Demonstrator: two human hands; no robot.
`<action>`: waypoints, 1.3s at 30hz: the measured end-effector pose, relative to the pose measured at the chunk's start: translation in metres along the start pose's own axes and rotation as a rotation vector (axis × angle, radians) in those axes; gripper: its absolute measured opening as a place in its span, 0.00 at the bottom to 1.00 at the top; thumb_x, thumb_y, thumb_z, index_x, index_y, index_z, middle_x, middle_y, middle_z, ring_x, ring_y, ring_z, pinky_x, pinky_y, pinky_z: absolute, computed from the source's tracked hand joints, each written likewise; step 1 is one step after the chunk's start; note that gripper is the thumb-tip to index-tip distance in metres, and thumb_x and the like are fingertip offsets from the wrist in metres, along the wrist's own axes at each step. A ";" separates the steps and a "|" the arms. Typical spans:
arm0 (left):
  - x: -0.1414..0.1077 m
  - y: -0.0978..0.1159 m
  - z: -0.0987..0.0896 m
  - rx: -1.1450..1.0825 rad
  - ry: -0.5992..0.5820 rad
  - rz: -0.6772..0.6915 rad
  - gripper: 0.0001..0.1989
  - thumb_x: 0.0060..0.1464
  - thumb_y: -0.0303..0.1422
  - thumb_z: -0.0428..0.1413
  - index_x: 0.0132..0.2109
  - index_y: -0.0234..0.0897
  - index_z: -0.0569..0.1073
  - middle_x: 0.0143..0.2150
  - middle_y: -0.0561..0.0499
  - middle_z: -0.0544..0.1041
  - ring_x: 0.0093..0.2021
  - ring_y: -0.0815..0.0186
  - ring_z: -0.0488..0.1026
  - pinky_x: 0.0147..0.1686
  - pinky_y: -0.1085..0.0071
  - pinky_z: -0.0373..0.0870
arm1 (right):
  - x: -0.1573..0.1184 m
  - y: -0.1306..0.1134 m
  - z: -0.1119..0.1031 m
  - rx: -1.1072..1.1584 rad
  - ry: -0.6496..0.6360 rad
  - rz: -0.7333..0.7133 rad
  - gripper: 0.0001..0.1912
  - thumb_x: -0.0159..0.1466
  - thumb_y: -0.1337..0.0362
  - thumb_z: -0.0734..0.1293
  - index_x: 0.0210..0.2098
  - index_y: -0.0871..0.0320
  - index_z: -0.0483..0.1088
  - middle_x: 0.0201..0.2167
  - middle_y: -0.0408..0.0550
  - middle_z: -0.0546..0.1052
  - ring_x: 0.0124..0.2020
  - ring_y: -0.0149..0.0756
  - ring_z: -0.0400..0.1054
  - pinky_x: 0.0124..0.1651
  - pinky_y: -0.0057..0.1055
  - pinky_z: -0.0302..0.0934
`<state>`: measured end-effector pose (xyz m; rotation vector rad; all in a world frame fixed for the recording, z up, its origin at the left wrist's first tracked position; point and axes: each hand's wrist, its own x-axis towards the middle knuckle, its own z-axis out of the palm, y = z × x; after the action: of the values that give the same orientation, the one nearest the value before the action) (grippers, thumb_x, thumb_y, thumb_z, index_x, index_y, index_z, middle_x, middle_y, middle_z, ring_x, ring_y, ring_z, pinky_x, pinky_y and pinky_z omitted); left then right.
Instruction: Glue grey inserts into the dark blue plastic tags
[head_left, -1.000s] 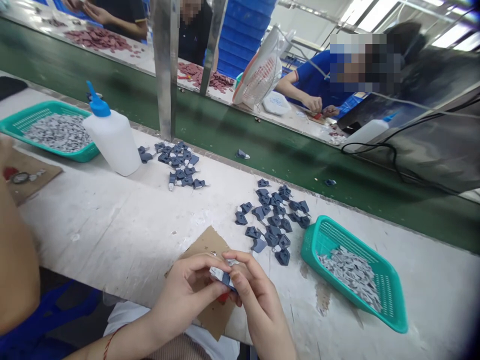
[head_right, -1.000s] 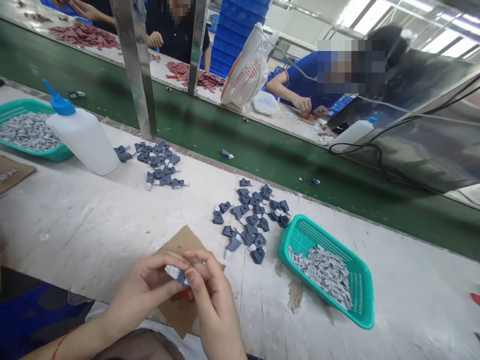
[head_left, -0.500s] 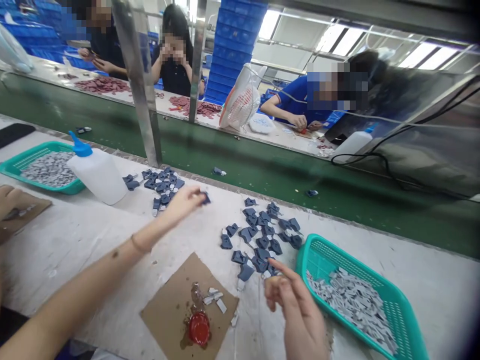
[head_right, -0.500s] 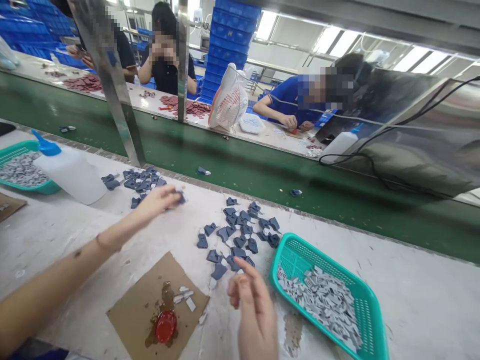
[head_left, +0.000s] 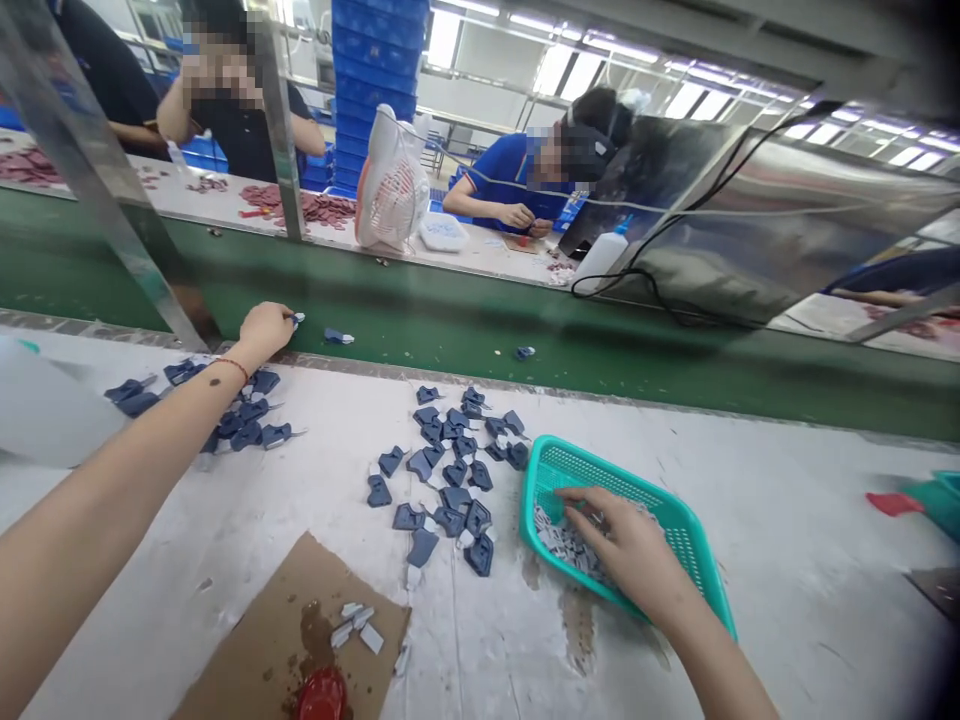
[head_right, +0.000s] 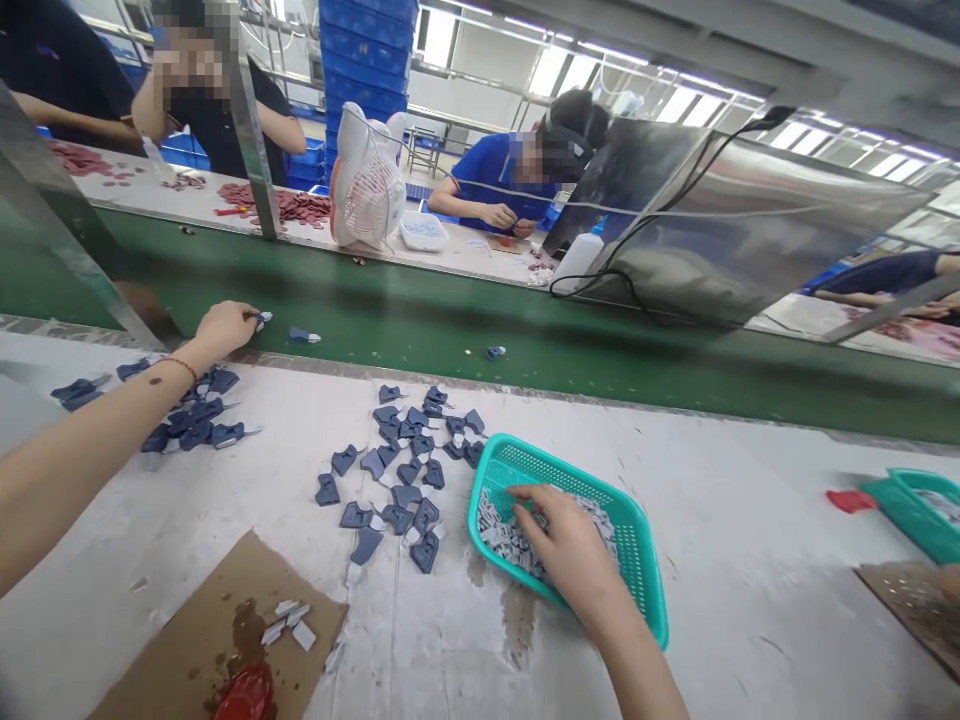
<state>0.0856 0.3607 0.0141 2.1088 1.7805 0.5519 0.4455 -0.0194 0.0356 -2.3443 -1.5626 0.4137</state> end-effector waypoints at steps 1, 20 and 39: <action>0.000 -0.001 0.000 0.031 0.002 0.038 0.16 0.61 0.37 0.55 0.53 0.34 0.72 0.55 0.45 0.73 0.52 0.53 0.72 0.51 0.51 0.70 | 0.002 -0.002 0.001 -0.001 -0.042 -0.018 0.16 0.62 0.55 0.61 0.42 0.52 0.77 0.44 0.51 0.80 0.44 0.49 0.73 0.42 0.41 0.68; -0.036 0.026 0.000 -0.351 -0.068 0.210 0.12 0.54 0.31 0.55 0.46 0.34 0.75 0.50 0.43 0.77 0.44 0.53 0.77 0.48 0.58 0.71 | 0.008 -0.008 0.012 0.012 -0.085 -0.070 0.13 0.60 0.58 0.62 0.36 0.55 0.77 0.35 0.52 0.81 0.37 0.47 0.75 0.39 0.41 0.69; -0.219 0.056 -0.043 -1.199 -0.533 -0.172 0.13 0.49 0.35 0.61 0.41 0.36 0.71 0.34 0.52 0.72 0.31 0.68 0.74 0.34 0.70 0.74 | 0.009 -0.021 0.011 0.017 -0.093 -0.268 0.10 0.62 0.56 0.62 0.33 0.52 0.73 0.38 0.50 0.79 0.41 0.47 0.73 0.43 0.42 0.67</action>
<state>0.0807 0.1351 0.0605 1.0891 0.8953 0.6745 0.4267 -0.0020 0.0333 -2.0899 -1.8761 0.4755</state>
